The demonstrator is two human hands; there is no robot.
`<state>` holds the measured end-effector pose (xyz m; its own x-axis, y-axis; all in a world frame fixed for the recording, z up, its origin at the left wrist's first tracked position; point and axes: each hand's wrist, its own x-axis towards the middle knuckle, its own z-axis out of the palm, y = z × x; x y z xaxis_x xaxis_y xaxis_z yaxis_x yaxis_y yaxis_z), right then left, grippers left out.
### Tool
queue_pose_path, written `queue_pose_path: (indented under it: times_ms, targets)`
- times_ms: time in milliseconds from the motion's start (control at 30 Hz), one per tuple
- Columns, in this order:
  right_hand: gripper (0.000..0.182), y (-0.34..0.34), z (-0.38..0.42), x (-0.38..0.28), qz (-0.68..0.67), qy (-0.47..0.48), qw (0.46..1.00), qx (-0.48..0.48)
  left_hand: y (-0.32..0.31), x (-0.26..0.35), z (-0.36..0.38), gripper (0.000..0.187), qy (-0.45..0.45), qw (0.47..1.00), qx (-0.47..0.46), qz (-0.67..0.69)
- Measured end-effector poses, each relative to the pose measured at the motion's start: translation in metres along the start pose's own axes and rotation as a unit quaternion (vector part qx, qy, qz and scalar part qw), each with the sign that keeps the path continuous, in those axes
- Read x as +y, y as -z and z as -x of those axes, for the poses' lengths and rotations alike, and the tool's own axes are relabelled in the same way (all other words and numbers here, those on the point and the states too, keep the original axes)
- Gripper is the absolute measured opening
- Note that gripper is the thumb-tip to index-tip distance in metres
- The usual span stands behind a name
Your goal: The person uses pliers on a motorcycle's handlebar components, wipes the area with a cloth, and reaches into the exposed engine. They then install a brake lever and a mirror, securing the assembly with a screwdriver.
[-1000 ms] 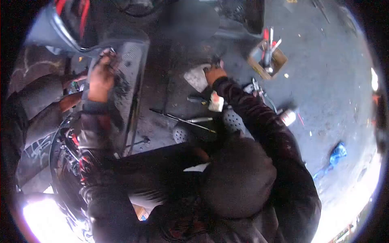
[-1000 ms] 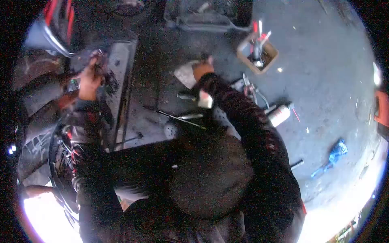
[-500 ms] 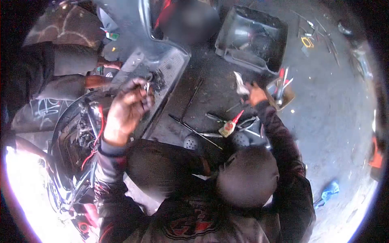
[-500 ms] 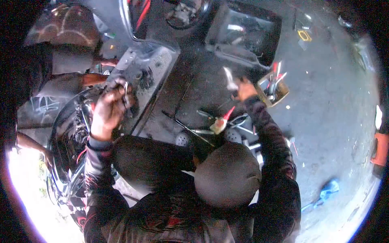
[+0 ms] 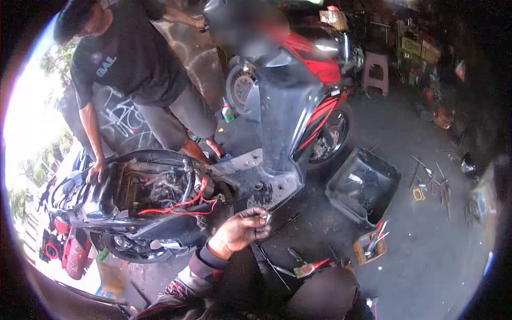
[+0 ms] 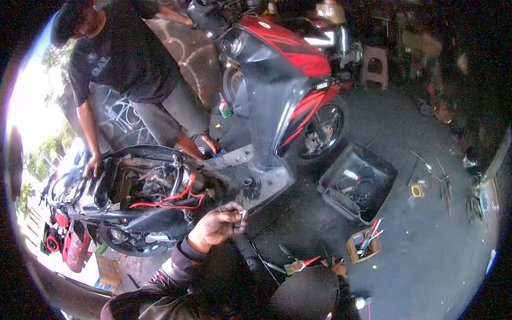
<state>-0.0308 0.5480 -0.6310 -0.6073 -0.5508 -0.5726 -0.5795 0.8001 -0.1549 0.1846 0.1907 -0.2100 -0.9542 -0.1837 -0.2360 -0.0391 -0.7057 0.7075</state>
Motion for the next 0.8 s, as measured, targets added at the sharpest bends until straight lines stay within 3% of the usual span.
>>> queue_pose_path:
  times_ms: [200, 533, 667, 767, 800]
  targets:
    - [0.077, 0.014, 0.015, 0.000, -0.034, -0.011, 0.999, 0.026, 0.002, -0.018, 0.003, 0.022, 0.012, 0.999, 0.037, -0.013]
    - [0.066, 0.011, 0.037, 0.013, -0.111, -0.031, 0.990, 0.083, 0.016, -0.066, -0.074, 0.026, 0.128, 0.987, -0.047, -0.083]
    - [0.062, 0.025, 0.055, 0.013, -0.171, -0.041, 0.975, 0.137, 0.033, -0.072, -0.126, 0.026, 0.192, 0.980, -0.037, -0.023]
    - [0.059, 0.047, 0.089, 0.006, -0.246, -0.056, 0.946, 0.205, 0.031, -0.072, -0.147, 0.031, 0.230, 0.970, -0.050, -0.063]
    - [0.058, 0.059, 0.103, 0.001, -0.275, -0.063, 0.931, 0.231, 0.026, -0.070, -0.149, 0.032, 0.252, 0.965, -0.015, -0.077]
